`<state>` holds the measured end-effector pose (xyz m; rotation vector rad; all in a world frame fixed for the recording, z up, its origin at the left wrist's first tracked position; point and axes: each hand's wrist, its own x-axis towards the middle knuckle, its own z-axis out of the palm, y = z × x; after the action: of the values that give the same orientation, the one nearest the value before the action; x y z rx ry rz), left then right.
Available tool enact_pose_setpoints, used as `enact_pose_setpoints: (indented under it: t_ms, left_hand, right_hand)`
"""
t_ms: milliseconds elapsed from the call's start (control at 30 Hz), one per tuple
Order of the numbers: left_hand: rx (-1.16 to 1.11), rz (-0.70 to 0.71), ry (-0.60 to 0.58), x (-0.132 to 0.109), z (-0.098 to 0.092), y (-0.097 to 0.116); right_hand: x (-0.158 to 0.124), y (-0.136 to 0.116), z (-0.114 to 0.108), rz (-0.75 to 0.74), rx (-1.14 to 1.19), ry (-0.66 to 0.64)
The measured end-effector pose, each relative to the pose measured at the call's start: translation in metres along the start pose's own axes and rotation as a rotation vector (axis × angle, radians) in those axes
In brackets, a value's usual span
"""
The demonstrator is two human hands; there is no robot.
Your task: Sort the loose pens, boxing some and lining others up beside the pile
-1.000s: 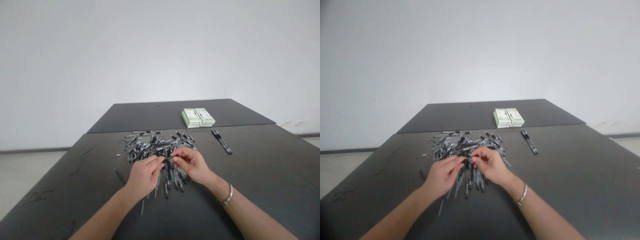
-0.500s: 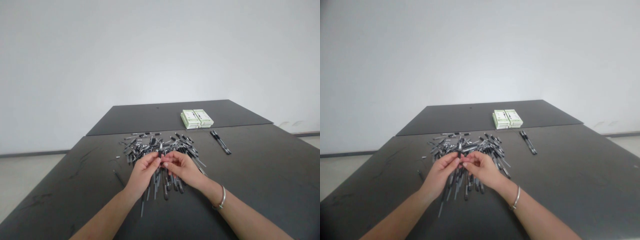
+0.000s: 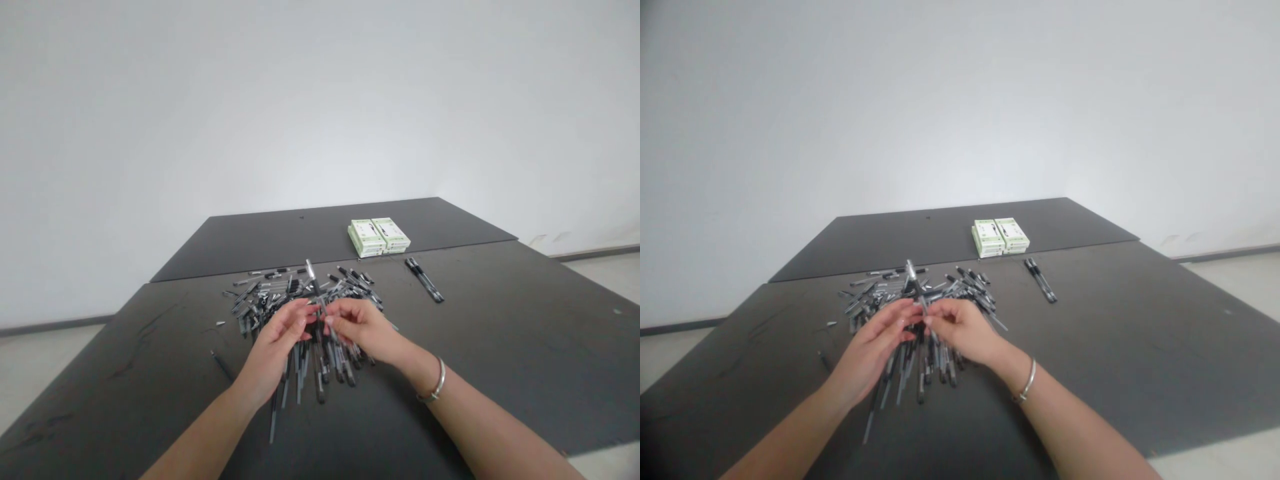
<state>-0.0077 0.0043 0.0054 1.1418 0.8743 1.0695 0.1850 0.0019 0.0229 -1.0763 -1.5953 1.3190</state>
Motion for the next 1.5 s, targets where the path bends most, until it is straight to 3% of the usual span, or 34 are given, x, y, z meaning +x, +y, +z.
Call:
enact_pose_setpoints:
  t_ms: [133, 233, 300, 467, 633, 1233, 1367, 1500]
  left_hand:
    - [0.034, 0.007, 0.057, 0.003, -0.002, 0.001]
    - [0.072, 0.016, 0.062, 0.004, -0.002, 0.002]
    - [0.096, 0.011, 0.051, 0.003, -0.003, 0.002]
    - [0.108, -0.015, 0.023, 0.002, -0.005, 0.001]
    - [0.083, -0.005, 0.023, 0.002, -0.005, 0.001]
    - [0.026, 0.04, 0.043, -0.002, 0.004, 0.015]
    - [0.036, 0.041, 0.044, -0.002, 0.004, 0.016]
    - [0.035, 0.045, 0.049, -0.001, 0.003, 0.017]
  right_hand:
    - [0.006, 0.004, -0.052, -0.004, -0.458, 0.459]
    - [0.006, 0.011, -0.094, 0.166, -0.921, 0.688]
    - [0.003, 0.017, -0.118, 0.338, -1.179, 0.699]
    - [-0.006, 0.032, -0.149, 0.498, -1.242, 0.724]
    - [-0.01, 0.038, -0.155, 0.623, -1.248, 0.698]
    - [-0.015, 0.039, -0.152, 0.652, -1.246, 0.7]
    - [-0.012, 0.035, -0.148, 0.598, -1.247, 0.721]
    - [0.001, 0.033, -0.129, 0.368, -1.218, 0.629]
